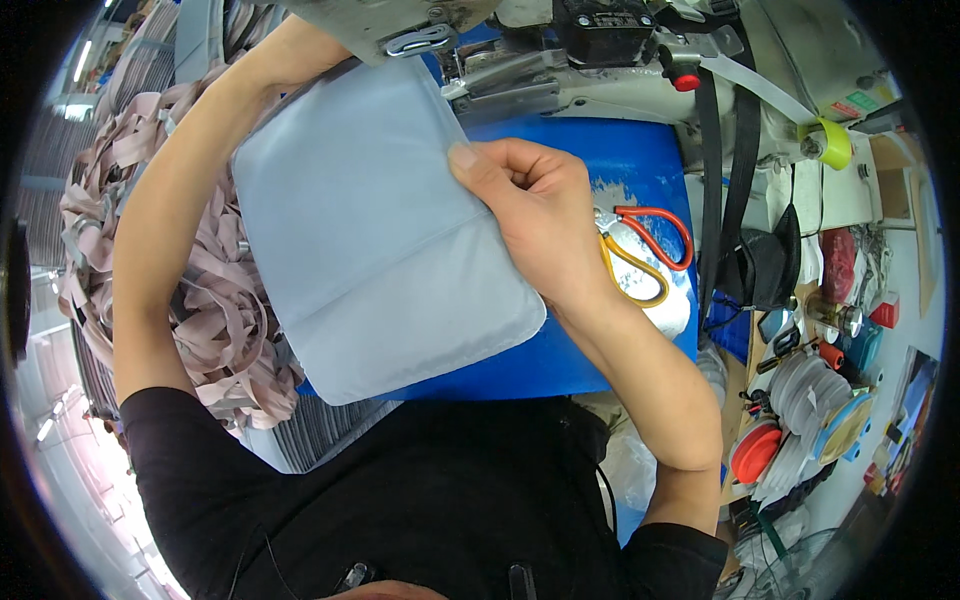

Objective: The person operates a sewing machine to stitch the edges of light blue fabric masks. They repeatedly pick up masks from a pile, align them under the presser foot, and sew the perimeter. After sewing, they use scissors to trim excess threads and place the finished masks into a stack.

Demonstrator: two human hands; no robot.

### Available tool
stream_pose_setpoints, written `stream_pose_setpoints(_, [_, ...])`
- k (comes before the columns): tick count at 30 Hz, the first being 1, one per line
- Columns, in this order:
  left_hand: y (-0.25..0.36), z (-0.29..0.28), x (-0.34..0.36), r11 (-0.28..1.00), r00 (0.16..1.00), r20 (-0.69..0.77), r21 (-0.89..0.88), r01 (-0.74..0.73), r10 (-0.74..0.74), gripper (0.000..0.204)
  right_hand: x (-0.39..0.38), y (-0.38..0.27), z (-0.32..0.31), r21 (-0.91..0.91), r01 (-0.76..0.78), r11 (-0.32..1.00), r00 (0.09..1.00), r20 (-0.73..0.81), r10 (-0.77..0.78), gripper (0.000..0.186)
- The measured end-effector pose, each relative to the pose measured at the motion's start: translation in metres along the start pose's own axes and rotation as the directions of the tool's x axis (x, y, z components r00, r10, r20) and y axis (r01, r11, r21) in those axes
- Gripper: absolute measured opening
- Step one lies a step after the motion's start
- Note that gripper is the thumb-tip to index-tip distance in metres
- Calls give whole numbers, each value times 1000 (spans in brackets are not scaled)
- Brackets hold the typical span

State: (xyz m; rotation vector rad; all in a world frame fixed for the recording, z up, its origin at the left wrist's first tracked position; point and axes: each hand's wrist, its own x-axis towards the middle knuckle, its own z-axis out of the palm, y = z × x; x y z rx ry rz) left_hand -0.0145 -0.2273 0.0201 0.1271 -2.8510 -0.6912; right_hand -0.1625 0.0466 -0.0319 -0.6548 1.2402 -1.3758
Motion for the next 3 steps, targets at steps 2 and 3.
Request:
stream_pose_setpoints(2, [-2,-1,7,993,996,42,93,-78,74,43,1,0,0,-22,4,1000,1000,-22,-5,29])
stream_pose_setpoints(3, [-2,-1,8,992,996,46,94,-79,75,43,2,1,-1,-14,5,1000,1000,-28,-5,29])
